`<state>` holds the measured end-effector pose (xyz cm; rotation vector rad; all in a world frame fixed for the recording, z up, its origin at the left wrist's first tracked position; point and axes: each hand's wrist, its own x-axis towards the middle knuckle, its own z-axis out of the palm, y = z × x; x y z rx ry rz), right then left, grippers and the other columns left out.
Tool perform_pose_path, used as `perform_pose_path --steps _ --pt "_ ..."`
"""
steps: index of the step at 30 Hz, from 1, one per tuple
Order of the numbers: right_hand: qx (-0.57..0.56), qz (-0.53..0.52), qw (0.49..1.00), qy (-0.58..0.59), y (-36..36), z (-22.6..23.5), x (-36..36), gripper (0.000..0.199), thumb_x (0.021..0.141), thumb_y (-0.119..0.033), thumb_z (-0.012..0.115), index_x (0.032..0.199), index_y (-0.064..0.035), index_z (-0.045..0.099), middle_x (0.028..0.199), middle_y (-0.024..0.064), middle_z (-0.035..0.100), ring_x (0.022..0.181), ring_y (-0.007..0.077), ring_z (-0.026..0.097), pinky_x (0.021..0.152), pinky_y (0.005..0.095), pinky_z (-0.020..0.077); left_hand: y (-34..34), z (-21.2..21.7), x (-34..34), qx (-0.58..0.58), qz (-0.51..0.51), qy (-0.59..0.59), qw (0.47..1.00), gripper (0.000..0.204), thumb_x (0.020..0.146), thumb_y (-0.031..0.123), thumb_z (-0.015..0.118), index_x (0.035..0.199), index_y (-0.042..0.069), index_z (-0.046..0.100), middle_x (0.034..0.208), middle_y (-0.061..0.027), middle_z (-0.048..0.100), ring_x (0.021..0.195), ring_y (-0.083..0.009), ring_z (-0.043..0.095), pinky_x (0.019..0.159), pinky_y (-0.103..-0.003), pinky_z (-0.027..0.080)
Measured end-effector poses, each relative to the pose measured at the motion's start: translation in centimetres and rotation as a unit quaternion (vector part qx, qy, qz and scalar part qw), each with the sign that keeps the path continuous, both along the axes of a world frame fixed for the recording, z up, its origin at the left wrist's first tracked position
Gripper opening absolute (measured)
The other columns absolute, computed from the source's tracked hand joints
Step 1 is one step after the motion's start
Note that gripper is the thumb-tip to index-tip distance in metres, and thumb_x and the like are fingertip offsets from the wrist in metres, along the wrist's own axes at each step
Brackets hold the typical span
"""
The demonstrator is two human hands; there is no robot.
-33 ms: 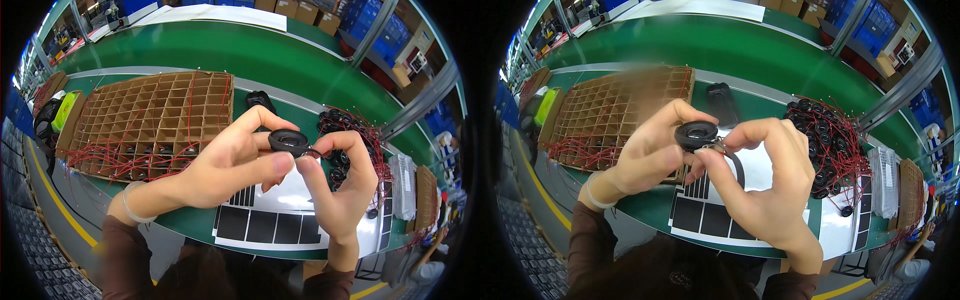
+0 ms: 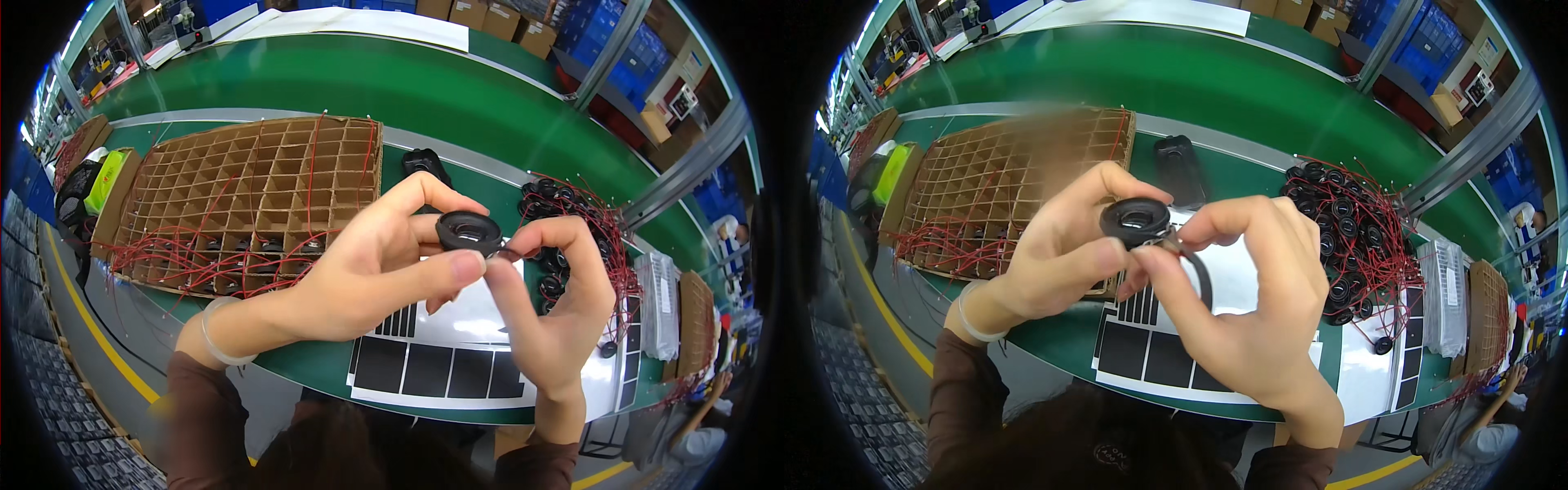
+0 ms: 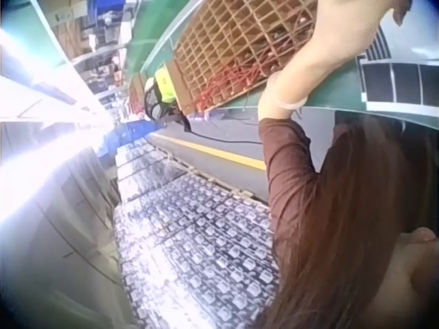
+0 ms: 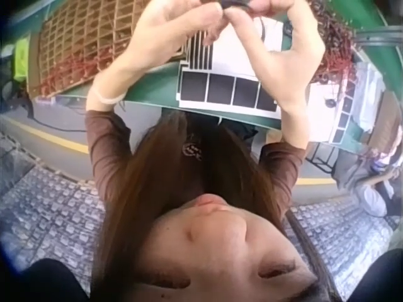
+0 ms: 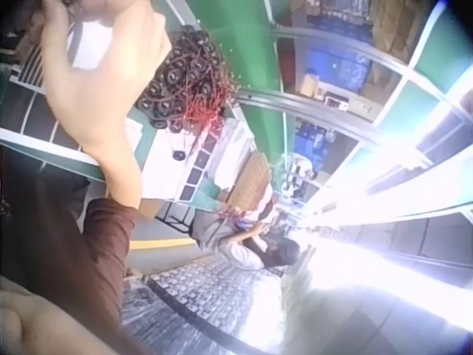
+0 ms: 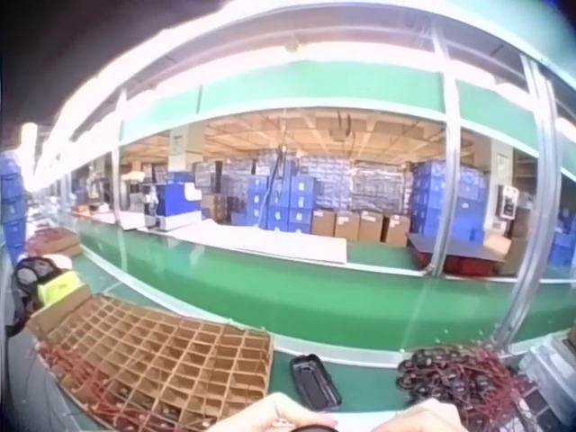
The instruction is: Assembling speaker drivers by wrapping wires and organizing them into a grid container.
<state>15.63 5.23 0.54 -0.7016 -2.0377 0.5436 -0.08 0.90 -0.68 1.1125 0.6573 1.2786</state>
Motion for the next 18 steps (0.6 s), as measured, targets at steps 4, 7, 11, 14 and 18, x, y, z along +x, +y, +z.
perform_pose_path --steps 4,7,11,14,18 --pt "0.080 -0.003 0.996 0.042 0.2 -0.1 -0.5 0.023 0.056 -0.007 0.069 0.070 -0.0053 0.051 0.062 0.0021 0.051 0.055 0.0154 0.046 0.056 0.0248 0.0332 -0.2 0.6 0.0 -0.008 0.027 -0.008 1.000 0.042 0.073 0.012 0.051 0.110 -0.002 0.036 0.088 -0.0107 0.051 0.068 -0.0095 0.049 0.048 -0.019 0.041" --pt "0.066 -0.012 0.995 0.078 0.1 0.0 -0.5 0.025 0.056 -0.007 0.069 0.073 -0.0054 0.051 0.063 0.0018 0.051 0.057 0.0156 0.046 0.057 0.0253 0.0327 -0.1 0.6 0.3 -0.006 0.055 -0.046 0.997 0.045 0.073 0.010 0.051 0.114 -0.003 0.035 0.090 -0.0114 0.051 0.069 -0.0106 0.050 0.049 -0.020 0.044" --pt "0.145 0.042 0.988 -0.031 0.0 0.4 0.8 0.024 0.060 0.003 0.057 0.081 0.0012 0.044 0.074 0.0065 0.046 0.066 0.0130 0.044 0.065 0.0232 0.0363 0.0 0.5 0.1 0.033 0.065 -0.028 0.997 0.045 0.072 0.009 0.052 0.113 -0.002 0.036 0.094 -0.0133 0.050 0.075 -0.0129 0.052 0.055 -0.022 0.046" --pt "0.106 0.044 0.993 -0.031 -0.5 0.3 0.2 0.035 0.056 -0.002 0.064 0.085 0.0005 0.044 0.077 0.0070 0.046 0.067 0.0137 0.046 0.065 0.0234 0.0372 0.2 0.0 -0.1 0.050 0.101 -0.021 0.993 0.041 0.072 0.008 0.053 0.108 -0.002 0.038 0.094 -0.0136 0.050 0.077 -0.0143 0.052 0.057 -0.023 0.046" --pt "0.089 0.013 0.995 -0.042 -0.9 0.2 0.2 0.041 0.053 -0.010 0.068 0.086 -0.0003 0.046 0.075 0.0066 0.048 0.067 0.0139 0.049 0.068 0.0244 0.0375 0.3 0.2 -0.1 0.061 0.105 -0.020 0.992 0.037 0.070 0.005 0.053 0.104 -0.001 0.039 0.094 -0.0133 0.050 0.079 -0.0155 0.052 0.057 -0.024 0.046"
